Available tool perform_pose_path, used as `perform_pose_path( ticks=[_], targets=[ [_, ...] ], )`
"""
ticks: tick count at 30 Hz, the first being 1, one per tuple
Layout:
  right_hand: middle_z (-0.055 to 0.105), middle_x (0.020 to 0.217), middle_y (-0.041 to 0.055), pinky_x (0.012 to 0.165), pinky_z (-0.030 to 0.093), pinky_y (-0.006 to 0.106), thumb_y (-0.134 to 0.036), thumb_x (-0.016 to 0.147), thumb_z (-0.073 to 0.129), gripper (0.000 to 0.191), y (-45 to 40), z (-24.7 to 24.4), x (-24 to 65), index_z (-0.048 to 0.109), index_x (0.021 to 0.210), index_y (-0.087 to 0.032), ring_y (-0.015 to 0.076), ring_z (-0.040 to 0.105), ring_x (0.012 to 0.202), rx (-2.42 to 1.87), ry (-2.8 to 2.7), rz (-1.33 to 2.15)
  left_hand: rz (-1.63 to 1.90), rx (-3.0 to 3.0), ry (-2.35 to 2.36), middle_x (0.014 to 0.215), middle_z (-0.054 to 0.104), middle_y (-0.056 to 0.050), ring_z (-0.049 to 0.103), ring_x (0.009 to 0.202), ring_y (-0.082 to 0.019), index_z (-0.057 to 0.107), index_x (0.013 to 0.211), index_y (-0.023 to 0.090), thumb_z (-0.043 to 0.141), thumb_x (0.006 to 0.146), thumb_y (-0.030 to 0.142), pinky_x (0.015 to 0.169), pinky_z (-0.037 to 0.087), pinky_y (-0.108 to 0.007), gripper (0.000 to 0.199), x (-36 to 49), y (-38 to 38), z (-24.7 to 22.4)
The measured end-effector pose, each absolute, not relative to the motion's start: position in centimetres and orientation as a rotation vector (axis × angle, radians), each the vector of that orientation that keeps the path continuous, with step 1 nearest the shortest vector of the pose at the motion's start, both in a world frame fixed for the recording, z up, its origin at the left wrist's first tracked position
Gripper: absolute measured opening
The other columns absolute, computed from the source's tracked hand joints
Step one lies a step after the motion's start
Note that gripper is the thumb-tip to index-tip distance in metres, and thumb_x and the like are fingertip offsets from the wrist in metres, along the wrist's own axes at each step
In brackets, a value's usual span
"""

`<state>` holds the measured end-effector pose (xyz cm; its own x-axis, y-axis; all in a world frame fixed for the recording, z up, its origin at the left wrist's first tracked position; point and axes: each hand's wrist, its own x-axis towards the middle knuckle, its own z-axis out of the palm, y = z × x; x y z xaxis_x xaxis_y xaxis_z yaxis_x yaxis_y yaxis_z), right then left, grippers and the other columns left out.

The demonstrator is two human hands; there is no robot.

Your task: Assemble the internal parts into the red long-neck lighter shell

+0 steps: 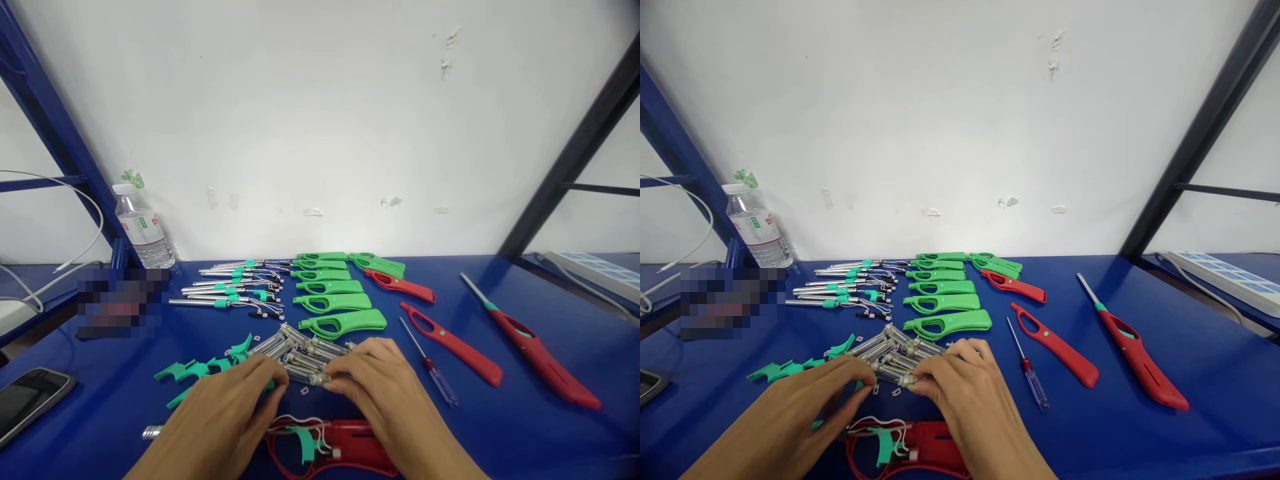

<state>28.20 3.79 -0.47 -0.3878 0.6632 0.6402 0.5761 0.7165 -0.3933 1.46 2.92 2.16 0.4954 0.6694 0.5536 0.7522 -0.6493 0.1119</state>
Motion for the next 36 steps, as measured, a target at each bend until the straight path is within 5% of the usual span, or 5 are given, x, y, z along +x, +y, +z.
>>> perform_pose_path(
  ticks=[8, 20, 28, 36],
  targets=[
    [0.086, 0.106, -0.0052, 0.086, 0.056, 0.033, -0.051, 0.128, 0.046, 0.036, 3.3, -0.2, 28.1, 0.077, 0.128, -0.032, 0.0170, 0.078, 0.091, -0.888, -2.080, 0.004, -1.315, -2.632, -1.352, 0.086, 0.083, 0.017, 0.069, 0.054, -0.005, 0.079, 0.116, 0.037, 0.071, 0.110, 0.022, 0.052, 0.049, -0.010, 0.018, 2.2, 2.2, 1.6],
    [0.086, 0.109, -0.0067, 0.089, 0.054, 0.030, -0.035, 0.126, 0.060, 0.016, 3.0, -0.7, 28.1, 0.074, 0.120, -0.029, 0.0150, 0.076, 0.095, -0.766, -2.057, 0.151, -1.354, -2.895, -1.656, 0.097, 0.088, 0.009, 0.082, 0.074, -0.011, 0.087, 0.121, 0.038, 0.067, 0.115, 0.037, 0.066, 0.060, -0.013, 0.022, 2.8, 1.7, 0.4],
    [0.086, 0.110, -0.0065, 0.096, 0.054, 0.029, -0.037, 0.126, 0.062, 0.016, 2.9, -0.8, 28.4, 0.074, 0.119, -0.030, 0.0155, 0.077, 0.099, -0.752, -2.098, 0.173, -1.384, -3.069, -1.965, 0.084, 0.076, 0.004, 0.062, 0.065, -0.013, 0.082, 0.109, 0.033, 0.059, 0.118, 0.059, 0.060, 0.048, -0.020, 0.036, 3.4, 1.0, 1.1],
    [0.084, 0.103, -0.0008, 0.082, 0.058, 0.027, -0.026, 0.125, 0.060, 0.019, 2.5, -0.3, 28.4, 0.076, 0.115, -0.026, 0.0166, 0.074, 0.089, -0.766, -2.136, 0.055, -1.846, -3.007, -2.077, 0.082, 0.062, 0.002, 0.053, 0.069, -0.014, 0.062, 0.089, 0.025, 0.059, 0.118, 0.070, 0.061, 0.041, -0.021, 0.053, 4.3, 0.5, 0.1]
  ],
)
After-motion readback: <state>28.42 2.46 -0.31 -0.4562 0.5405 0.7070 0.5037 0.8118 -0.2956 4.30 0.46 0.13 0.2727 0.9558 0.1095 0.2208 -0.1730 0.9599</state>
